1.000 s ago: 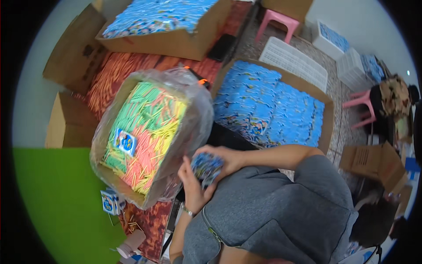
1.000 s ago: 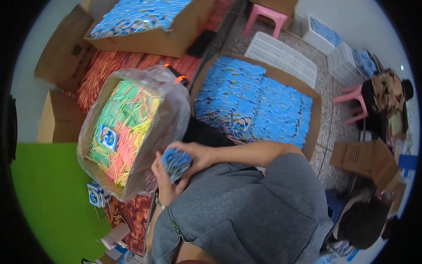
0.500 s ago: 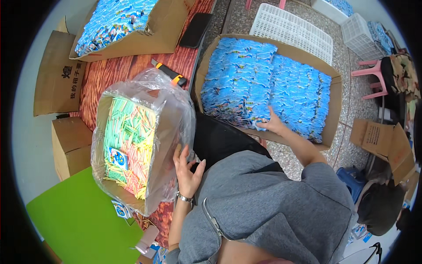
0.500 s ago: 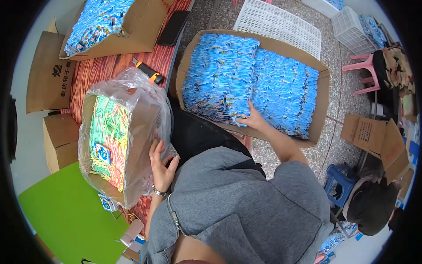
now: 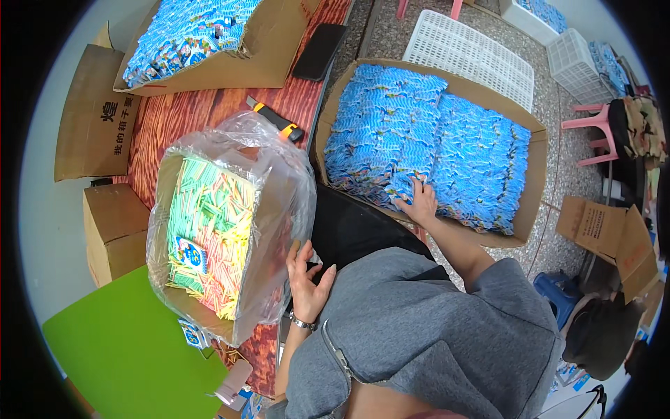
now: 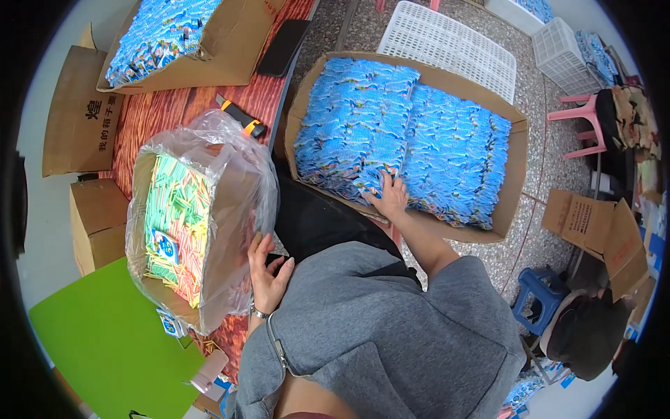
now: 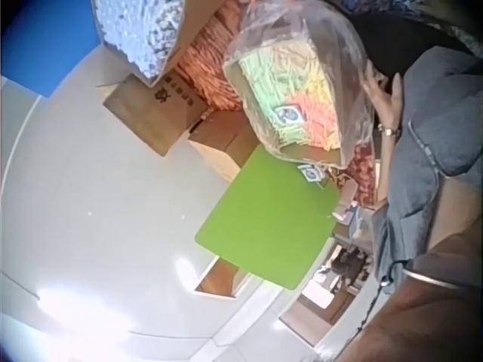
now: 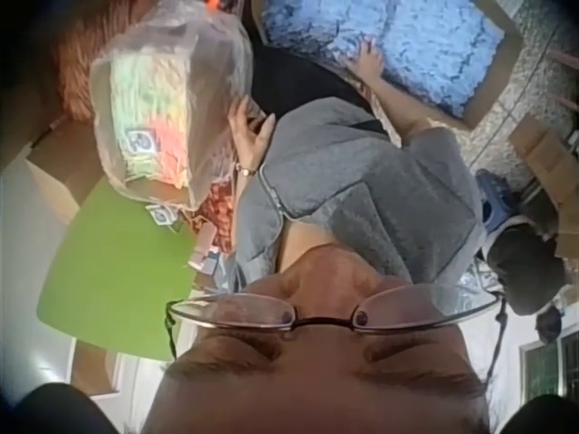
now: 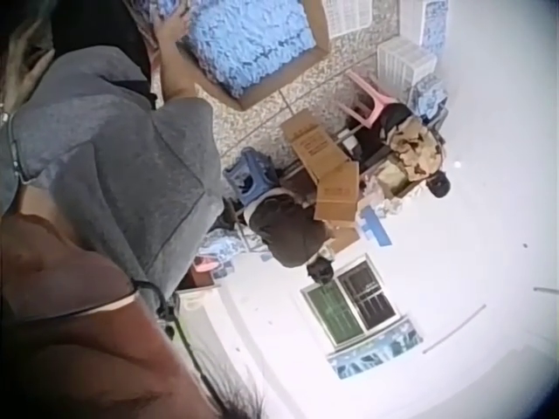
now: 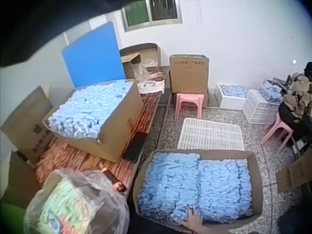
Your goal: Sorting and counting small blue packets into a large plastic container.
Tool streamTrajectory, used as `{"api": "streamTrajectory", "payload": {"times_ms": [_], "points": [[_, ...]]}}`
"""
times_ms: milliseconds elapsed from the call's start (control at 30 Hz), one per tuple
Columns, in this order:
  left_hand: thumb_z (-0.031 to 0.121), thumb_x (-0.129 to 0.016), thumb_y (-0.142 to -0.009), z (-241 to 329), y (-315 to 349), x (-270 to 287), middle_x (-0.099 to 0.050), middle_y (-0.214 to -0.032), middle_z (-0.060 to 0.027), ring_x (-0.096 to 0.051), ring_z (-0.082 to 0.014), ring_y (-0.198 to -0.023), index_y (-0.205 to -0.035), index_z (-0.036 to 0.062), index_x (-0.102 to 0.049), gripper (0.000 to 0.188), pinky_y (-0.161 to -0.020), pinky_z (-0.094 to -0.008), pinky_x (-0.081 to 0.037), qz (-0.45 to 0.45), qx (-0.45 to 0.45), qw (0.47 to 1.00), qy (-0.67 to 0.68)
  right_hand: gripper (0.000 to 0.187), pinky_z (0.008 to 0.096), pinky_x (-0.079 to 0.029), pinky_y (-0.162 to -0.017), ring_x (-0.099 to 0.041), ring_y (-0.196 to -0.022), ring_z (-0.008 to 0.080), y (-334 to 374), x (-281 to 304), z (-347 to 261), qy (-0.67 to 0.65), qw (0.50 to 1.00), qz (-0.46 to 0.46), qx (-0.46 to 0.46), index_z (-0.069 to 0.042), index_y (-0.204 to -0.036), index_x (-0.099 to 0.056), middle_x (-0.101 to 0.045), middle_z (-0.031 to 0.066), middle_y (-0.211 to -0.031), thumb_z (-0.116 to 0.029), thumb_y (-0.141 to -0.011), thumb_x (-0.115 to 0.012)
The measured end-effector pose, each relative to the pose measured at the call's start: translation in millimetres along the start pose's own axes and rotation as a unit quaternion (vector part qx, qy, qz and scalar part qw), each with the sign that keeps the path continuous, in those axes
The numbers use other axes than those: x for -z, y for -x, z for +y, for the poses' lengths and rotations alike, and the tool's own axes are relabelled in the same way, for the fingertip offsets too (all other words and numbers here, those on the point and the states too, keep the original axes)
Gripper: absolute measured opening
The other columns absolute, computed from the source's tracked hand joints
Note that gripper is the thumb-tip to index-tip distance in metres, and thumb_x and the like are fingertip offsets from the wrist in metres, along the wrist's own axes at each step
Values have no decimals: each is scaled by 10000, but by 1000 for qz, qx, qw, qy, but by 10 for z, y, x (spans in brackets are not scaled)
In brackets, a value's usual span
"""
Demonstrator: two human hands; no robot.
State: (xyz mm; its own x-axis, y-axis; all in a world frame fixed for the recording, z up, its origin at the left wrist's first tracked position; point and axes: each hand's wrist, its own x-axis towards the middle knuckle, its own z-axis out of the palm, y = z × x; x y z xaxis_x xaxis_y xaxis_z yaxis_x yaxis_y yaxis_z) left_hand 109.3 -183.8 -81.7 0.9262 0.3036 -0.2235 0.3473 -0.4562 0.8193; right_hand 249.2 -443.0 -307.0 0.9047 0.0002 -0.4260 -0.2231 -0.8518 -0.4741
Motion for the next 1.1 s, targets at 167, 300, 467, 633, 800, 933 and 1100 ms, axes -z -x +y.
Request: {"api": "streamTrajectory", "payload": {"times_ms": [167,300,467,633,800,933,1100], "points": [[-6,-740,-771,24,6,16,-301,-1451,-132,-487,-214,-1184,-1403,73,-420,713,-882,-347,-543,-9,8,1000,13,1047,505,-400,-982,-446,-1175,454,-132,-309,284,-104,994,22,28,-102,-1458,-219,-416,286,-1279,-339,-658,-852],[-10,-733,-776,-15,32,25,-302,-1442,-134,-491,-214,-1171,-1399,59,-421,700,-883,-343,-544,3,12,1000,17,1128,504,-356,-1033,-402,-1219,458,-47,-208,266,-91,995,8,43,-78,-1475,-147,-387,290,-1319,-270,-632,-870],[-11,-730,-780,-13,35,34,-295,-1443,-139,-492,-217,-1167,-1395,51,-423,690,-887,-342,-544,-2,8,1000,23,1162,493,-310,-1069,-355,-1259,443,-57,-216,415,-113,984,92,102,-48,-1486,-104,-371,280,-1335,-297,-645,-866],[-1,-731,-785,-33,49,40,-292,-1447,-140,-490,-224,-1182,-1396,64,-425,686,-891,-345,-543,-5,7,1000,28,1085,478,-311,-1070,-355,-1261,424,-96,-296,423,-213,969,118,50,8,-1479,-78,-333,286,-1375,-397,-760,-783],[7,-729,-792,-67,63,49,-303,-1443,-142,-499,-229,-1177,-1394,61,-426,676,-887,-346,-543,3,15,1000,23,622,449,-382,-993,-457,-1193,403,-253,-166,271,-225,955,188,39,23,-1340,-379,-479,275,-1269,-367,-911,-602],[25,-722,-806,-55,44,43,-322,-1435,-142,-505,-234,-1180,-1386,58,-437,647,-884,-345,-543,-2,22,999,24,380,436,-464,-831,-615,-975,366,-446,-76,349,-210,970,109,-59,-18,-1096,-565,-641,227,-982,-369,-977,-481],[41,-723,-814,-2,12,31,-328,-1433,-141,-504,-235,-1184,-1376,53,-451,624,-882,-342,-541,-9,18,999,27,336,454,-495,-725,-660,-795,366,-630,-341,467,-193,973,126,-15,-51,-1042,-588,-663,204,-874,-362,-978,-477]]}}
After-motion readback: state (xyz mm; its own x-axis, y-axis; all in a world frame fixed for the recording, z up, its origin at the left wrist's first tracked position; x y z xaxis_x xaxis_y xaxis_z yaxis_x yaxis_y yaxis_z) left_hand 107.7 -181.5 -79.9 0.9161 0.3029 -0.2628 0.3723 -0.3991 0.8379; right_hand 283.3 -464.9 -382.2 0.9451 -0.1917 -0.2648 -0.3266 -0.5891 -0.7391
